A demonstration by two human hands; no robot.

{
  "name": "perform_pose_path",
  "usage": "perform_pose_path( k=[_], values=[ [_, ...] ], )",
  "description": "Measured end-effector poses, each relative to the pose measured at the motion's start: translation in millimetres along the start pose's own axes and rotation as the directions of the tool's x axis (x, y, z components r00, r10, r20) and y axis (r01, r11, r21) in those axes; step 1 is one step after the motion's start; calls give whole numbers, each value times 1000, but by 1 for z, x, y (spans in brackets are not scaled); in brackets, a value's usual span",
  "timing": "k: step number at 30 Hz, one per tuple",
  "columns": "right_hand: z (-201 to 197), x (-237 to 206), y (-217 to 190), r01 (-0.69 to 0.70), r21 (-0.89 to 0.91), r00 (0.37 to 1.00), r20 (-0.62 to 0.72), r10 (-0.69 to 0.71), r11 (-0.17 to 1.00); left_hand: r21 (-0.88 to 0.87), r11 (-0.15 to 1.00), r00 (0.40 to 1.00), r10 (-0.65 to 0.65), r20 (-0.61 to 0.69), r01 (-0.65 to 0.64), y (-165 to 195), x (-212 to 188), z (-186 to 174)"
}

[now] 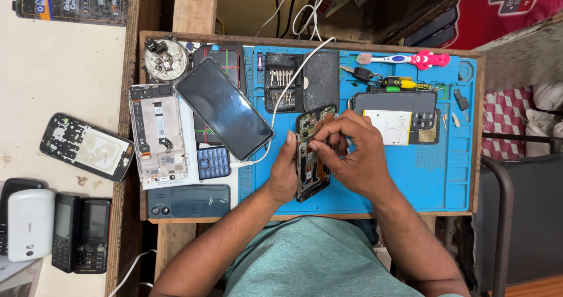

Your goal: The person disassembles a smartphone, removes the back cover and battery, and then places a protective film on the screen. The person handles the phone, battery, and film using their hands and a small tool.

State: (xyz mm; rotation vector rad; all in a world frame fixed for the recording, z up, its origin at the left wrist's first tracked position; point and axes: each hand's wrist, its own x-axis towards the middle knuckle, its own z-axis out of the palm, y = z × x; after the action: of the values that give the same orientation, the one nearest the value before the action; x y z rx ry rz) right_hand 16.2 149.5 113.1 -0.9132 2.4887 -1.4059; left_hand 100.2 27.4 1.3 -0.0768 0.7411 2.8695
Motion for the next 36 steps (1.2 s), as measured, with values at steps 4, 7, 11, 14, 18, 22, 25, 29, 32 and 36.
perform_pose_path(
  k=[4, 7, 11, 14, 18, 22, 25, 29, 32, 36],
  values=[
    [-1, -1, -4, 141, -82, 990, 9, -141, 987, -119, 993, 1000, 19, 3, -18, 8, 1, 7],
    [-1, -1, -4, 309, -103, 951, 14, -309, 945, -142, 989, 999, 46, 9, -44, 14, 2, 13],
    [-2, -3, -2, 367, -64, 930, 4, -368, 928, -150, 987, 998, 65, 17, -62, 22, 7, 23],
    [-8, -9, 1, 370, 11, 929, -18, -370, 929, -145, 987, 998, 61, -32, -65, 26, 8, 25],
    [-18, -26, 5, 350, 80, 933, 51, -355, 933, -280, 958, 976, 110, 186, -54, 28, 6, 20],
    [-26, -44, 5, 400, 154, 907, 78, -414, 904, -255, 967, 999, 33, 10, -30, 30, 12, 18],
    [-32, -55, 6, 406, 232, 900, 66, -431, 884, -237, 970, 997, 49, -57, -61, 33, 17, 22],
    [-32, -56, 28, 480, 252, 867, 9, -498, 840, -173, 977, 990, 113, -82, -126, 34, 24, 28],
    [-27, -55, 49, 460, 312, 887, -124, -444, 832, -94, 982, 976, 151, -157, -167, 27, 33, 25],
    [-28, -54, 62, 337, 367, 932, -258, -253, 867, -24, 980, 955, 188, -228, -198, 16, 42, 14]
  ],
)
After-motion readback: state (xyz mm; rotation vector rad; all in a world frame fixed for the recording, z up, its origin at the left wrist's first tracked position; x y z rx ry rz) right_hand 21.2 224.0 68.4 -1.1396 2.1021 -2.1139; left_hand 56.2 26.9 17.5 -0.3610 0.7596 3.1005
